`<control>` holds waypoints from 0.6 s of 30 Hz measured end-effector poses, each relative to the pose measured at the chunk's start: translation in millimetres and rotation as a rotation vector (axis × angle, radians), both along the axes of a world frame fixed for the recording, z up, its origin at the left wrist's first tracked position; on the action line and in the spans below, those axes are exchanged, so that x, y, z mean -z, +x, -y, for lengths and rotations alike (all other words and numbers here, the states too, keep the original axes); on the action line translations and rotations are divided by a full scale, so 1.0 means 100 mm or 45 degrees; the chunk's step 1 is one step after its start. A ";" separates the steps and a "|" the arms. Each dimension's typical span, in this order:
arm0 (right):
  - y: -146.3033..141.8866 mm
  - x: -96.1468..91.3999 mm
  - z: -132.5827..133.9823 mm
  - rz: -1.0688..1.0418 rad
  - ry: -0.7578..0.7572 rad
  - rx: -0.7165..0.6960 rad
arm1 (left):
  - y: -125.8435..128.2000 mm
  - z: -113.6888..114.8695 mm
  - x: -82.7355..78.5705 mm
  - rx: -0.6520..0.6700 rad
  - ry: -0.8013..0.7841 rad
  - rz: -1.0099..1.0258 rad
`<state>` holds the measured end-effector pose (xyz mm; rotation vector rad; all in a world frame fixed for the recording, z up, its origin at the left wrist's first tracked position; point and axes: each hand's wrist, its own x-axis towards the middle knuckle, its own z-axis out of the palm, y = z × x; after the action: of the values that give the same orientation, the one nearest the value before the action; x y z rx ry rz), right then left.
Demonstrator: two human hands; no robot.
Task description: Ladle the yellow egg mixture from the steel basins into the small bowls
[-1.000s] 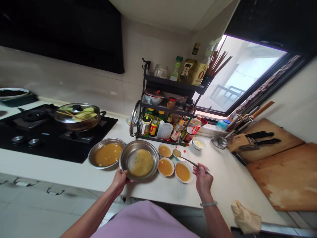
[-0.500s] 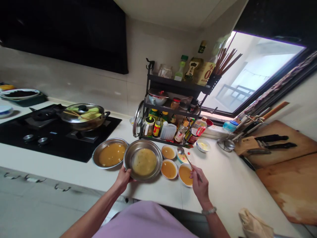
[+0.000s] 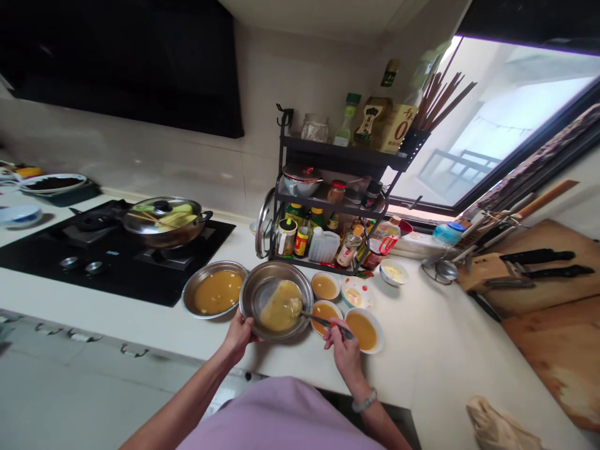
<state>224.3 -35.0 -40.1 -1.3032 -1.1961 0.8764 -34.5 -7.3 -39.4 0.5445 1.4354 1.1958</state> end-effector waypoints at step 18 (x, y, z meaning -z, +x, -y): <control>0.16 -0.37 -0.08 -0.611 -0.128 0.267 | 0.00 -0.01 0.00 -0.003 -0.013 -0.009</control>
<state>240.1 -26.8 -3.3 -1.1825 -0.6368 1.0306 -34.3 -6.0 -39.9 0.5402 1.4477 1.1889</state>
